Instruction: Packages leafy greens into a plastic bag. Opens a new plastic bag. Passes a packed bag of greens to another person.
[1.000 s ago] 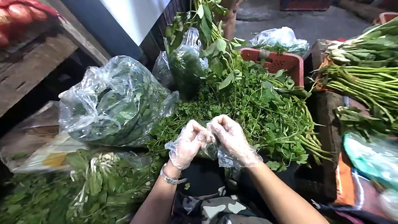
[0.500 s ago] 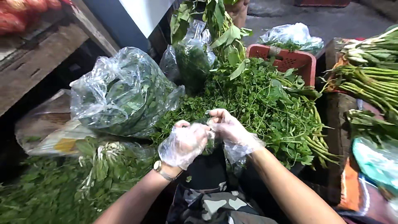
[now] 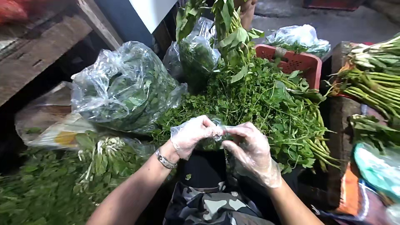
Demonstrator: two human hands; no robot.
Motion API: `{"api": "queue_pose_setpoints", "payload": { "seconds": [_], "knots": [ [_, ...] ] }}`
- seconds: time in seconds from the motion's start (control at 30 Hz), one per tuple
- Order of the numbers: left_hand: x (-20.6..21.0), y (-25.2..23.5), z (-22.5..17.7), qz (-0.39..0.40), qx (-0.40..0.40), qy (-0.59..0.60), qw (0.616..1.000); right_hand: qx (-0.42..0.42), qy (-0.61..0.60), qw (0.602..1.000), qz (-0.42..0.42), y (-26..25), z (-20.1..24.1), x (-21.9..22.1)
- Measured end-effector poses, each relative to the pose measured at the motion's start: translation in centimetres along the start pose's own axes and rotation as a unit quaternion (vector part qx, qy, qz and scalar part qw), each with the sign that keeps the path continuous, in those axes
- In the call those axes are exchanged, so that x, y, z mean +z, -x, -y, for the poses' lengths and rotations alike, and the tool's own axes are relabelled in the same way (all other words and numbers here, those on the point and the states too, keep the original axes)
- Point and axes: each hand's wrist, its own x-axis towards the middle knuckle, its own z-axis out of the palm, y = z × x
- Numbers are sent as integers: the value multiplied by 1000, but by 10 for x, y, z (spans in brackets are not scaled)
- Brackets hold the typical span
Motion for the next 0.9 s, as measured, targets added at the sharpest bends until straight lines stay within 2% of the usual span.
{"api": "queue_pose_setpoints", "payload": {
  "seconds": [0.13, 0.33, 0.4, 0.5, 0.57, 0.6, 0.67, 0.73, 0.77, 0.83, 0.9],
  "knots": [
    [8, 1, 0, -19, 25, -63, 998, -39, 74, 996, -9, -4, -1, 8],
    [-8, -1, 7, -28, 124, -204, 971, -48, -2, 998, 27, -10, -15, 7],
    [-22, -3, 12, -82, 131, -300, 941, -54, -4, 997, 63, -1, -20, 5],
    [-41, -3, 25, -167, 92, -443, 876, -44, 22, 990, 133, 26, -33, 3],
    [-36, 1, 29, -174, 69, -507, 841, -16, 18, 989, 146, 34, -37, 1],
    [-34, 4, 31, -171, 97, -533, 823, 7, 10, 990, 141, 32, -37, -1],
    [-33, 9, 39, -160, 200, -517, 817, 61, -22, 992, 111, 26, -35, -3],
    [-25, 7, 48, -116, 312, -393, 857, 82, -71, 991, 75, 19, -35, -1],
    [-19, 3, 51, -74, 344, -315, 881, 88, -85, 991, 60, 15, -33, 2],
    [-11, -5, 54, -18, 352, -215, 911, 120, -90, 988, 43, 6, -26, 4],
    [-9, -8, 52, -9, 335, -177, 925, 195, -112, 973, 44, -4, -18, 2]
  ]
}}
